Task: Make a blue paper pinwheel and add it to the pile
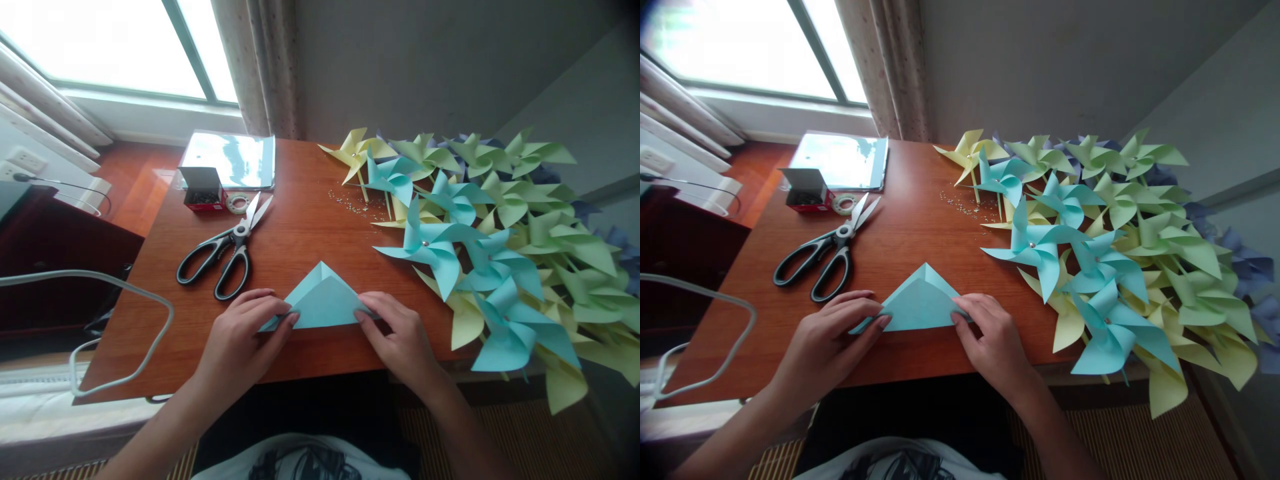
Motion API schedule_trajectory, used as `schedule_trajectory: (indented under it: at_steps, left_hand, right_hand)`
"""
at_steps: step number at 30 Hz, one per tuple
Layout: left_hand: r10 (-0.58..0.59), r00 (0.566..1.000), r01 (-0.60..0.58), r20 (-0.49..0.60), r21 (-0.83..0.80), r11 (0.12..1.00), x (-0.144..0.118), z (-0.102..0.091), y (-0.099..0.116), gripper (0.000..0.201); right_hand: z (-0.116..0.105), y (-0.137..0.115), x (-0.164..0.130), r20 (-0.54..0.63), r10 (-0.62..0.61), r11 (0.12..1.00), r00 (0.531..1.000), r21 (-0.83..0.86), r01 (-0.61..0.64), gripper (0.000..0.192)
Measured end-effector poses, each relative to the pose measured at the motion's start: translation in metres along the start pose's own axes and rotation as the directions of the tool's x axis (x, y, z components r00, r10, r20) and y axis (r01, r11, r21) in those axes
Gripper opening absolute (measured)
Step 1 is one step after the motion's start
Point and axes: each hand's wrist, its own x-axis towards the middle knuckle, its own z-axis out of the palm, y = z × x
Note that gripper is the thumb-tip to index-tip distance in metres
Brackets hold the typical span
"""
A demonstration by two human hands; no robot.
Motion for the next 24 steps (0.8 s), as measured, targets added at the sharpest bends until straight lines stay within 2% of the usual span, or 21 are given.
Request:
schedule_trajectory:
  at_steps: [3,5,7,10,12,15,20,24]
  left_hand:
    - [-0.048,0.999,0.048,-0.008,0.005,0.999,-0.002,0.003,0.002,0.008]
    - [-0.053,0.998,0.054,-0.030,0.034,0.998,-0.005,0.004,0.006,0.023]
    - [-0.002,0.998,0.009,-0.064,0.100,0.995,-0.008,0.005,0.014,0.039]
    - [0.141,0.986,-0.120,-0.086,0.217,0.969,-0.013,0.005,0.030,0.053]
    - [0.231,0.971,-0.211,-0.057,0.250,0.945,-0.016,0.006,0.041,0.054]
    - [0.288,0.957,-0.282,0.018,0.262,0.923,-0.021,0.011,0.054,0.049]
    - [0.228,0.963,-0.264,0.143,0.331,0.906,-0.023,0.027,0.056,0.049]
    - [0.189,0.963,-0.244,0.190,0.327,0.913,-0.020,0.035,0.050,0.055]
  right_hand:
    - [0.001,-0.002,0.001,-0.009,-0.013,1.000,1.000,-0.026,0.013,0.017]
    - [0.000,-0.002,0.001,-0.007,-0.019,0.999,1.000,-0.038,0.019,0.017]
    - [0.000,-0.002,0.002,0.003,-0.017,0.999,1.000,-0.042,0.017,0.017]
    - [-0.001,-0.002,0.003,0.024,0.000,0.999,1.000,-0.038,0.001,0.017]
    - [-0.001,-0.002,0.003,0.032,0.013,0.999,0.999,-0.030,-0.012,0.017]
    - [-0.001,-0.002,0.004,0.042,0.022,0.999,0.999,-0.026,-0.021,0.017]
    - [-0.002,-0.003,0.005,0.048,0.021,0.999,0.999,-0.048,-0.018,0.020]
    - [-0.004,-0.006,0.009,0.030,0.010,0.998,1.000,-0.067,-0.008,0.024]
